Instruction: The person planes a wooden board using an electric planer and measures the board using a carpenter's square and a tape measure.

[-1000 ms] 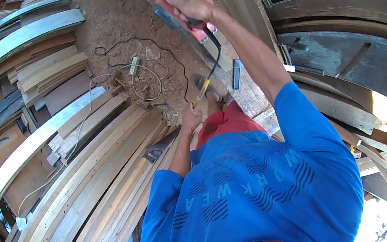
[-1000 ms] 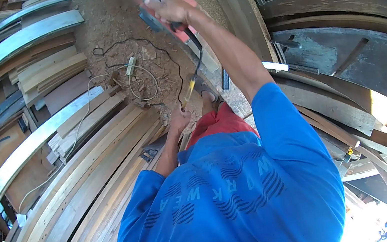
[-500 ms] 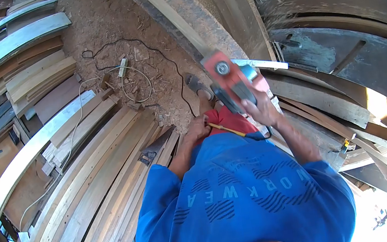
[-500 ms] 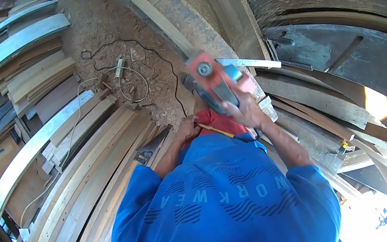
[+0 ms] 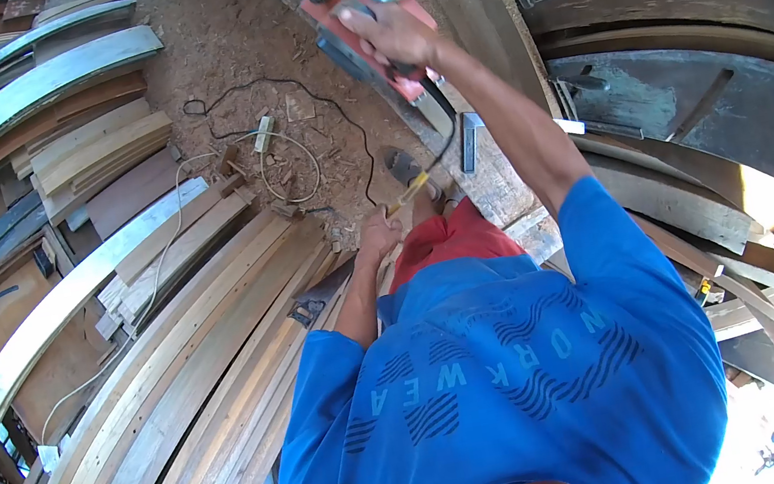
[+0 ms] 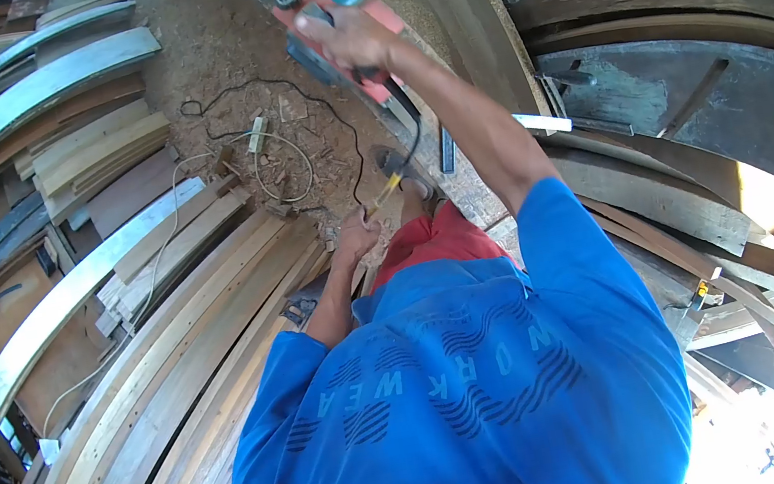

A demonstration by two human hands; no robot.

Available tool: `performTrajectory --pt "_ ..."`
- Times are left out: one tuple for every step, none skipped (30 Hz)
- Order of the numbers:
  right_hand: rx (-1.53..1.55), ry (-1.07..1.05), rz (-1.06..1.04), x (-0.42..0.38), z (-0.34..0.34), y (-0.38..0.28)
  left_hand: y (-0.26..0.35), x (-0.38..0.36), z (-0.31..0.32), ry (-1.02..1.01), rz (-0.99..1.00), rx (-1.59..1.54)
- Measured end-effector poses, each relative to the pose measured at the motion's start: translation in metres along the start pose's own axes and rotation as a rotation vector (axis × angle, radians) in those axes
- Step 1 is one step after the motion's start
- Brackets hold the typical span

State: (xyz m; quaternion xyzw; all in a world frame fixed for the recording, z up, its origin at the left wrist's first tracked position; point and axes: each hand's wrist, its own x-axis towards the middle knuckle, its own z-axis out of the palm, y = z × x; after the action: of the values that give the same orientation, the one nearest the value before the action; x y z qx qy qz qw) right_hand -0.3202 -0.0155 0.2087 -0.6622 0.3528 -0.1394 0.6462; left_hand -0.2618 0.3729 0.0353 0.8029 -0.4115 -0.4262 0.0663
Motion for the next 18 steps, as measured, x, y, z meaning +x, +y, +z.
performTrajectory --pt "0.005 -0.014 -0.017 0.009 -0.002 0.001 0.0 0.0 -0.005 0.023 -0.013 0.015" --pt "0.009 -0.027 -0.031 0.015 -0.003 0.004 0.0 -0.001 -0.009 0.043 -0.026 0.028" --pt "0.01 -0.042 -0.041 0.013 -0.004 0.002 -0.001 -0.004 -0.011 0.067 -0.026 0.02" --pt "-0.034 -0.026 -0.063 0.005 -0.004 0.003 -0.002 -0.007 -0.013 0.094 -0.024 0.009" --pt "-0.054 -0.036 -0.034 -0.008 -0.006 0.007 -0.002 -0.012 -0.013 0.12 -0.024 -0.005" --pt "-0.077 -0.049 -0.008 -0.022 -0.01 0.014 -0.002 -0.014 -0.011 0.113 -0.031 0.001" --pt "-0.099 -0.063 0.017 -0.037 -0.013 0.02 -0.004 -0.016 -0.008 0.109 -0.039 0.007" --pt "-0.044 -0.023 0.049 -0.063 -0.009 0.024 -0.008 -0.02 -0.004 0.105 -0.05 0.013" --pt "0.01 0.017 0.077 -0.092 -0.006 0.027 -0.012 -0.022 0.002 0.11 -0.027 -0.003" --pt "0.033 0.015 0.079 -0.119 -0.006 0.036 -0.017 -0.026 0.013 0.11 -0.005 -0.017" --pt "-0.088 0.053 -0.02 -0.147 -0.008 0.045 -0.018 -0.028 0.021 0.111 0.02 -0.03" --pt "-0.059 0.041 0.03 -0.177 -0.009 0.048 -0.009 -0.032 0.018 0.057 0.062 0.072" --pt "-0.032 0.03 0.081 -0.206 -0.009 0.051 -0.007 -0.033 0.023 0.061 0.109 0.029" --pt "-0.005 0.021 0.131 -0.235 -0.01 0.054 -0.008 -0.035 0.032 0.06 0.155 -0.014" --pt "-0.037 0.061 0.058 -0.253 -0.009 0.066 -0.007 -0.03 0.037 0.061 0.202 -0.056" --pt "-0.009 0.038 0.113 -0.266 -0.009 0.073 0.003 -0.028 0.034 0.003 0.21 0.074" --pt "0.017 0.018 0.167 -0.274 -0.009 0.079 0.007 -0.023 0.036 0.005 0.221 0.083" --pt "0.046 0.0 0.223 -0.274 -0.009 0.076 0.01 -0.02 0.038 0.004 0.234 0.094"
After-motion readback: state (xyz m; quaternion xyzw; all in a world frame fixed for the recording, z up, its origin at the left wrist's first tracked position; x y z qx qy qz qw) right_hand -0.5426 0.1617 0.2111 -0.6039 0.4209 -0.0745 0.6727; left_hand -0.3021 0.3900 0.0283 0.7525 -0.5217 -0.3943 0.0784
